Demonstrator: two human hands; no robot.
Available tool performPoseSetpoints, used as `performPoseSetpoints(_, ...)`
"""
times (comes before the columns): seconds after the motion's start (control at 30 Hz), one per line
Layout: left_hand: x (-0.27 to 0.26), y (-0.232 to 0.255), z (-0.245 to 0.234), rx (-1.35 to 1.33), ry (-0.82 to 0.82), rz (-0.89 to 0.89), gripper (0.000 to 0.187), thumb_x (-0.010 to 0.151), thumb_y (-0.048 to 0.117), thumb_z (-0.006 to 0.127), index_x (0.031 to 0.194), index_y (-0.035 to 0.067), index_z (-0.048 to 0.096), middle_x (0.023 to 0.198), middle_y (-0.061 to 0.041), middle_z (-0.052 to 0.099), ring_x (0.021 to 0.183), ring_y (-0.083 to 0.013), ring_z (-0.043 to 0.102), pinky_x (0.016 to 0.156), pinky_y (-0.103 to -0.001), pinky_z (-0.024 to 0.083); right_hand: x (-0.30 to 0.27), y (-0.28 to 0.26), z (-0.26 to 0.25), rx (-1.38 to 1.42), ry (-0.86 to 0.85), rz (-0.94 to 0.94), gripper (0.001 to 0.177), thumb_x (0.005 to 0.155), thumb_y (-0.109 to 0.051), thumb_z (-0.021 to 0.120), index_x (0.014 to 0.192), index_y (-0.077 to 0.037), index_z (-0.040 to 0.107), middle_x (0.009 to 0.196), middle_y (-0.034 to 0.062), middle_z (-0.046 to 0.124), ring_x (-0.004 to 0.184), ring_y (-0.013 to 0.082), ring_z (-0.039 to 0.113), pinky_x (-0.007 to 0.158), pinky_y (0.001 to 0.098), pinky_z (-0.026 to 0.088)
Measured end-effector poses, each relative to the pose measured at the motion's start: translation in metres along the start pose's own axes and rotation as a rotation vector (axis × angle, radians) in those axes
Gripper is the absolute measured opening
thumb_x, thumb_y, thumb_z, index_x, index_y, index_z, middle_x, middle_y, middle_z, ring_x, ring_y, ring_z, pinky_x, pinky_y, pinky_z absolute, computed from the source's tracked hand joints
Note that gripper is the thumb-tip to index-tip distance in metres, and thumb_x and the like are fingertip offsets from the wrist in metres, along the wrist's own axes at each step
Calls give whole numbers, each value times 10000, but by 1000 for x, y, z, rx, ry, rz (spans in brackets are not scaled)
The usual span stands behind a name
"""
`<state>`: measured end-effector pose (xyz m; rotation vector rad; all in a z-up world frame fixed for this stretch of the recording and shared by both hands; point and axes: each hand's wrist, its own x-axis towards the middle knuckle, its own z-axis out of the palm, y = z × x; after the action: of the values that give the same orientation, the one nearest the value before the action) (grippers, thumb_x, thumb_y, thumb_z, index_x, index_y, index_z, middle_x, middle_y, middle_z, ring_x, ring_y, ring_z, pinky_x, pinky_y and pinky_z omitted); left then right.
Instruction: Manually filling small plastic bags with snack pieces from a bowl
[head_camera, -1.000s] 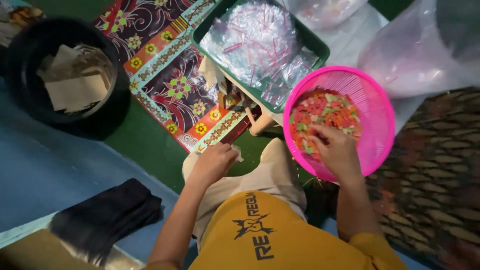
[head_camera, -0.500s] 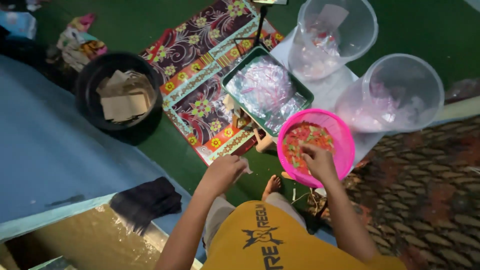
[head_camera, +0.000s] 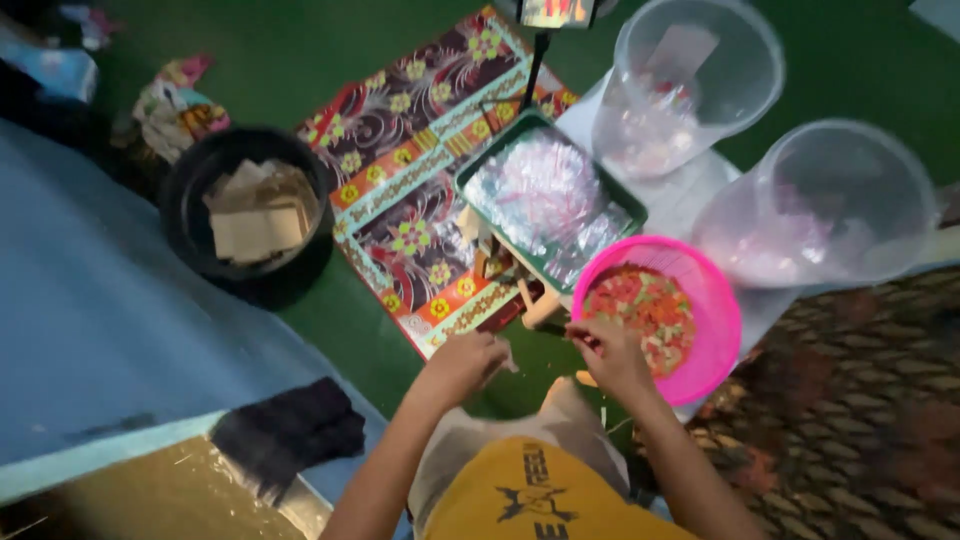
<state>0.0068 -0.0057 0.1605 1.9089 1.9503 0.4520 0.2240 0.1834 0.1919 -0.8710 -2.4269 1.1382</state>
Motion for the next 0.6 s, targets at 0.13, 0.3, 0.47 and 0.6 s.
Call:
performPoseSetpoints(0.13, 4, -38, 66, -23, 24, 7, 137, 931, 238, 658, 946, 111, 705, 841, -156, 657, 830, -376, 680, 743, -514, 562, -18, 24, 43, -28, -31, -105, 259, 861, -73, 789, 1104, -162, 794, 1020, 73, 797, 947, 290, 748, 799, 416, 630)
performPoseSetpoints(0.3, 3, -68, 112, 96, 202, -2, 171, 1001, 239, 578, 867, 171, 659, 761, -68, 615, 753, -303, 673, 669, -430, 562, -31, 46, 99, 128, -3, -154, 249, 862, -12, 764, 1075, -137, 799, 1023, 51, 789, 926, 249, 738, 738, 332, 642)
performPoseSetpoints(0.47, 0, -90, 145, 136, 189, 33, 148, 977, 253, 599, 868, 173, 659, 765, -47, 627, 740, -297, 670, 654, -435, 549, -36, 48, 123, 183, -16, -170, 240, 876, 25, 738, 1069, -106, 793, 1019, 62, 778, 916, 256, 747, 713, 339, 642)
performPoseSetpoints(0.6, -7, -75, 127, 103, 148, 25, 108, 943, 282, 628, 877, 203, 662, 770, -31, 619, 764, -284, 671, 666, -417, 552, -36, 21, 107, 187, -54, -160, 219, 903, 25, 707, 1063, -101, 787, 998, 57, 775, 897, 258, 752, 709, 338, 644)
